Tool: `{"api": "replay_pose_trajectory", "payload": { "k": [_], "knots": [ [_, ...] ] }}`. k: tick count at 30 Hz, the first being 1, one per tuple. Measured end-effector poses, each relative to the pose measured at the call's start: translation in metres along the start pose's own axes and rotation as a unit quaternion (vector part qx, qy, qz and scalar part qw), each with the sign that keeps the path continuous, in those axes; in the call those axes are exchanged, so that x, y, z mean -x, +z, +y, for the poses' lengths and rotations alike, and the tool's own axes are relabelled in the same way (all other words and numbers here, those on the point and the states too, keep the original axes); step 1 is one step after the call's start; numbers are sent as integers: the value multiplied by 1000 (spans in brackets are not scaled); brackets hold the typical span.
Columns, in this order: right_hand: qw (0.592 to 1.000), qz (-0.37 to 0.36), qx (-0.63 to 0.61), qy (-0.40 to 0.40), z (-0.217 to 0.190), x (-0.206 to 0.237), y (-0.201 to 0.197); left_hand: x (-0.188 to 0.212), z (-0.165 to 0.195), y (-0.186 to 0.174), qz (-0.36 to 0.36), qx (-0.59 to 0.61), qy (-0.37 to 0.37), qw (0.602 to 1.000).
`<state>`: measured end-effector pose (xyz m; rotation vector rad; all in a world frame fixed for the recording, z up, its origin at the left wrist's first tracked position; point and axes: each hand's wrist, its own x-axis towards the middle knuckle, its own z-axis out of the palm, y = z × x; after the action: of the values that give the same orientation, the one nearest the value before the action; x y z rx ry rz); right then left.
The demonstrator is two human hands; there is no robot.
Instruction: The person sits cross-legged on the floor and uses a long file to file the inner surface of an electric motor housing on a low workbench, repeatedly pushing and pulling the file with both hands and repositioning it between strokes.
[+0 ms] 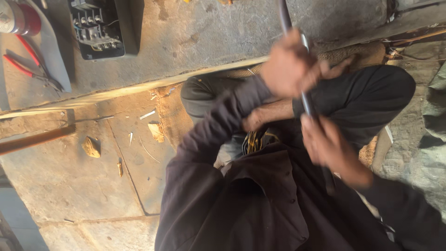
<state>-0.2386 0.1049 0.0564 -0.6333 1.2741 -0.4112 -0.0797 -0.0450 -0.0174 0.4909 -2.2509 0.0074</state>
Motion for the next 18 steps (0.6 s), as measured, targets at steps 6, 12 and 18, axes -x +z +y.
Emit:
{"api": "replay_pose_trajectory", "payload": {
  "k": [6,12,18],
  "knots": [
    [998,-5,-46,42,30,5,-2,17,8,5,-45,134,-66,988],
    [999,-19,-21,-33,9,-22,4,30,-36,11,-28,106,-32,993],
    [993,-65,-55,-80,-11,11,-3,-3,-13,-3,-121,156,-189,962]
  ]
}}
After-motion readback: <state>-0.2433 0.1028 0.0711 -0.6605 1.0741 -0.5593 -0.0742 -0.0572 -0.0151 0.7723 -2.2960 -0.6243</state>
